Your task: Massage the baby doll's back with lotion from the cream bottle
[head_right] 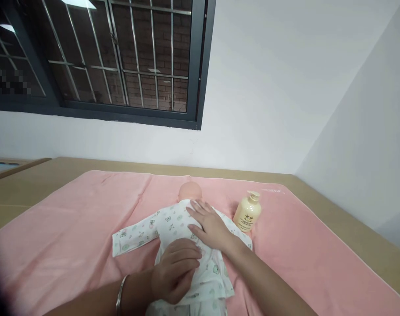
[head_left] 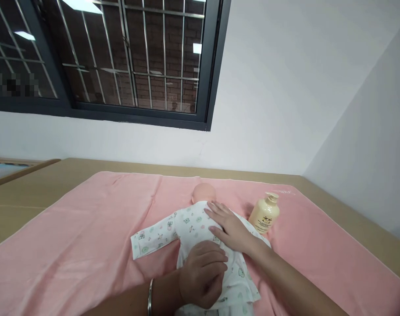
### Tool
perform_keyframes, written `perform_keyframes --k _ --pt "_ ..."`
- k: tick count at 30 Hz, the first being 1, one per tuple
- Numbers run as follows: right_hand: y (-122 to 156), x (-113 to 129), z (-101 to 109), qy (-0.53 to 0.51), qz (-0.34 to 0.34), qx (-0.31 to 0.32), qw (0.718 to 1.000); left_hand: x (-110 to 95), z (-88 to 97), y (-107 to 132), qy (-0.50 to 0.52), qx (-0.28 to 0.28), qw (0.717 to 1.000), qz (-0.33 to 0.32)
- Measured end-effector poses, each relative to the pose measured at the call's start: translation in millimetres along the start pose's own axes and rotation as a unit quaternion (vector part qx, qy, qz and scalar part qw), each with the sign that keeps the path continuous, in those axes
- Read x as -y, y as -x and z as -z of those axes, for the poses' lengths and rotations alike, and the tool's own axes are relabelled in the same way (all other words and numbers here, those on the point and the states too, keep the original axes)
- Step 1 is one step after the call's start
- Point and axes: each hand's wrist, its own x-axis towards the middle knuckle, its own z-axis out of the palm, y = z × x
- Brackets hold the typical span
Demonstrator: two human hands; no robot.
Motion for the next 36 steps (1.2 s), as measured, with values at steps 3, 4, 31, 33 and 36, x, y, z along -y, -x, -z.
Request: perform_keyframes --k 3,4,31,33,36 --pt "-13.9 6.5 -6.2 0.021 -0.060 -0.005 0.998 -0.7 1.3 -2.0 0.010 0.020 1.000 0.012" --pt "-16.0 12.0 -8.1 0.027 -0.050 -0.003 0.998 -0.8 0.9 -2.2 0.011 0.022 1.000 0.017" --pt "8.1 -20.8 -18.1 -0.066 0.055 -0.100 0.991 17.1 -20.0 32.8 0.046 0.227 0.972 -0.040" --pt "-7.9 -11.4 -12.8 -0.034 -0.002 -0.063 0.997 16.6 -18.2 30.7 0.042 0.220 0.974 -0.039" --pt "-20.8 17.5 -7.5 0.010 0.023 -0.011 1.000 16.0 -17.3 29.6 0.036 0.228 0.972 -0.035"
